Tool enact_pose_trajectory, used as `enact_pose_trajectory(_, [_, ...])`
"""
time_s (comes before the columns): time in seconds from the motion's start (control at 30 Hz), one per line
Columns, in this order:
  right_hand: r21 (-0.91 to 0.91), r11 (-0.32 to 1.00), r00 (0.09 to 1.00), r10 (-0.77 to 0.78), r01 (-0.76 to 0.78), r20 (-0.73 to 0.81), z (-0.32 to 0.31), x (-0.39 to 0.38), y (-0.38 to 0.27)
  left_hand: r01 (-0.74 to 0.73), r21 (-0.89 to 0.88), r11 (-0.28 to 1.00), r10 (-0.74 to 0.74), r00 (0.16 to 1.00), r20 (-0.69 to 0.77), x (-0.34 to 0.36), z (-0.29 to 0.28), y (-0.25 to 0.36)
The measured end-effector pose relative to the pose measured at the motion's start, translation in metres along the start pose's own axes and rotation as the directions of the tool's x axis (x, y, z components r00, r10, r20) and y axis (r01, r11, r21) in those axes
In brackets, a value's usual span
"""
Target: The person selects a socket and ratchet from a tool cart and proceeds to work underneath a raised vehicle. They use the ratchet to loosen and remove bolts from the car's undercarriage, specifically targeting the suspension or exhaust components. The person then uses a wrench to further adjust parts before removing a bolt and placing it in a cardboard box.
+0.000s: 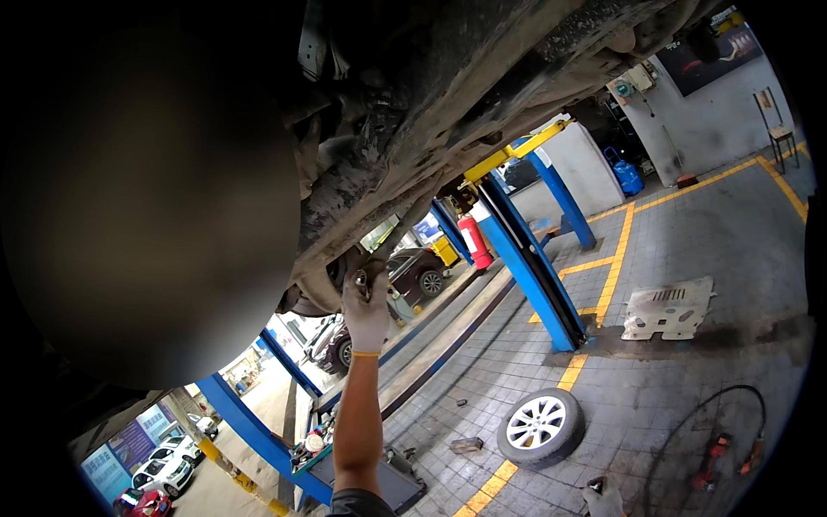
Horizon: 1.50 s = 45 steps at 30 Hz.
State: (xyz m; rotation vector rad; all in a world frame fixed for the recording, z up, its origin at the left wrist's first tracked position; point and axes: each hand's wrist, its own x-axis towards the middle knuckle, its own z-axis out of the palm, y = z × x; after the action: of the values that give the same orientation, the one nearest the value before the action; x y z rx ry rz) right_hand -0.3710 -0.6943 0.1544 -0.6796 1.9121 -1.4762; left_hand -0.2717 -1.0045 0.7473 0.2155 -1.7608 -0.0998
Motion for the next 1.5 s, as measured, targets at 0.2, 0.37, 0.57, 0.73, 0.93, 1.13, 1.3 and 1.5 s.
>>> enact_pose_trajectory(0.2, [0.055, 0.996, 0.997, -0.07, 0.071, -0.017, -0.004, -0.018, -0.024, -0.063, 0.162, 0.985, 0.082, 0.99, -0.113, 0.001, 0.002, -0.022])
enact_pose_trajectory(0.37, [0.101, 0.992, 0.997, -0.073, 0.075, -0.021, 0.002, -0.013, -0.009, -0.114, 0.093, 0.989, 0.12, 0.99, -0.067, 0.003, -0.005, -0.022])
enact_pose_trajectory(0.57, [0.169, 0.984, 0.998, -0.051, 0.056, -0.033, -0.019, -0.022, -0.025, -0.006, -0.011, 1.0, 0.005, 0.988, -0.153, -0.045, 0.003, 0.028])
enact_pose_trajectory(0.73, [0.378, 0.925, 0.997, -0.051, 0.026, 0.057, -0.025, -0.022, -0.057, 0.573, -0.177, 0.8, -0.49, 0.795, 0.356, -0.186, 0.007, 0.042])
enact_pose_trajectory(0.93, [0.471, 0.882, 0.952, -0.147, 0.003, 0.269, -0.016, -0.001, -0.061, 0.828, 0.216, 0.517, -0.622, 0.19, 0.76, -0.367, 0.038, 0.063])
enact_pose_trajectory(1.13, [0.509, 0.86, 0.897, -0.207, -0.022, 0.39, -0.025, -0.011, -0.098, 0.96, -0.013, 0.281, -0.607, 0.189, 0.772, -0.471, 0.051, 0.074])
enact_pose_trajectory(1.3, [0.484, 0.873, 0.892, -0.173, -0.057, 0.418, -0.016, -0.003, -0.094, 0.973, 0.015, 0.23, -0.587, 0.126, 0.8, -0.466, 0.049, 0.09])
enact_pose_trajectory(1.5, [0.542, 0.84, 0.915, -0.217, -0.002, 0.34, -0.025, 0.001, -0.101, 0.964, 0.052, 0.261, -0.531, 0.099, 0.842, -0.466, 0.053, 0.081])
